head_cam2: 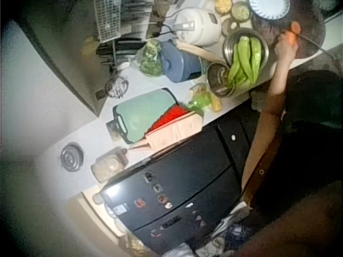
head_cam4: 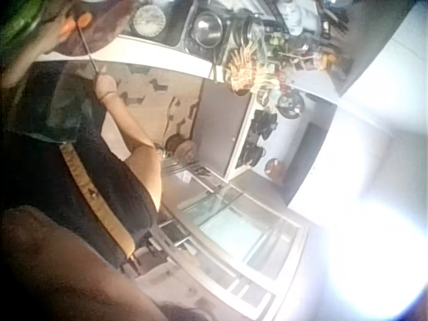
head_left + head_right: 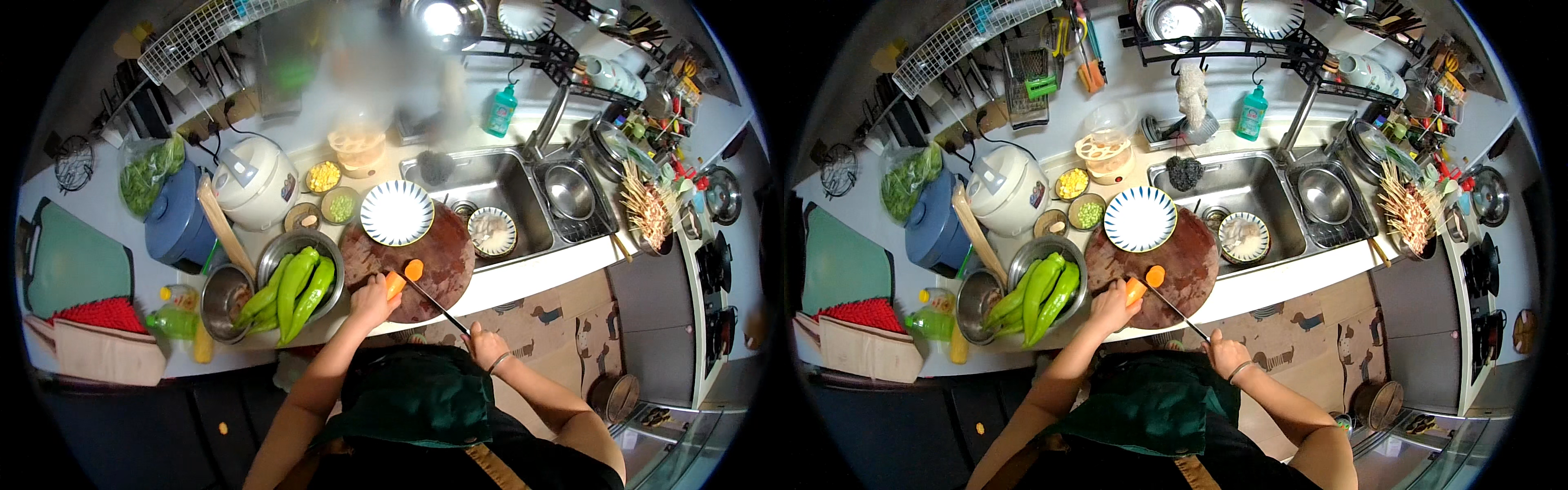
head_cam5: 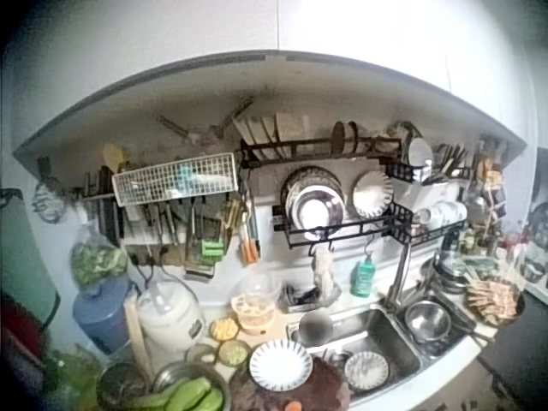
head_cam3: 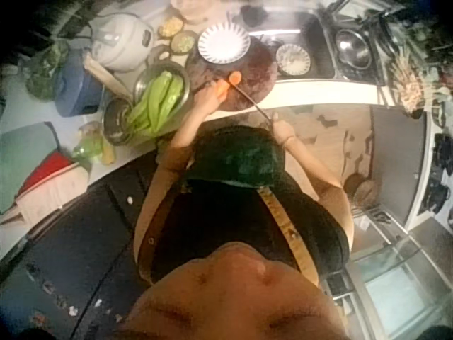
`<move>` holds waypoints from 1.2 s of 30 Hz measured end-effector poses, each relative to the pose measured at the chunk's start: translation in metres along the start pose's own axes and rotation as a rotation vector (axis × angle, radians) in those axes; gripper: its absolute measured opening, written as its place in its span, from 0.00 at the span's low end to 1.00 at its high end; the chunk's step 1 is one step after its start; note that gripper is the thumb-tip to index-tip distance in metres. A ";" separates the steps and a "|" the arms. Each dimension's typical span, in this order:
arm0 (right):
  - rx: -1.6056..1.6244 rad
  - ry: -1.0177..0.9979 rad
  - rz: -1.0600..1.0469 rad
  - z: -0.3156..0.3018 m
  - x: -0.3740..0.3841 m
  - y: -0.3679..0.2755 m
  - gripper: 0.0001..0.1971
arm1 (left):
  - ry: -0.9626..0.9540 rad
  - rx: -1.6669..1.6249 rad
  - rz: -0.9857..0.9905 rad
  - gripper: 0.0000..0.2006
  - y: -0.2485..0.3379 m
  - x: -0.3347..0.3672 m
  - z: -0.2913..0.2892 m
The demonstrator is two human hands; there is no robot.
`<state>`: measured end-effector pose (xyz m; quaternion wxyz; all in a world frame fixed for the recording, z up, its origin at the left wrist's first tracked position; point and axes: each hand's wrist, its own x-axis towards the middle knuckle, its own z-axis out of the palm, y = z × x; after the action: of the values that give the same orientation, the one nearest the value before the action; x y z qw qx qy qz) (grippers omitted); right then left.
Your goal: The person washes a bowl and a plate by hand in a sink, then uses a knife to slice a carrot into pieces on a wooden cutting board.
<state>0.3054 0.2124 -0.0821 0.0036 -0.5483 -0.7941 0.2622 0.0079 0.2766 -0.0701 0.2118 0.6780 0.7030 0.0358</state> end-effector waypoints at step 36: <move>0.197 0.191 0.081 -0.032 0.000 0.033 0.16 | -0.035 -1.360 0.002 0.23 -0.022 0.026 0.015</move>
<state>0.3432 0.2347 -0.0685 0.1222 -0.5993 -0.7378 0.2857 -0.0076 0.2967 -0.0975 0.6021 0.3953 0.5198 0.4593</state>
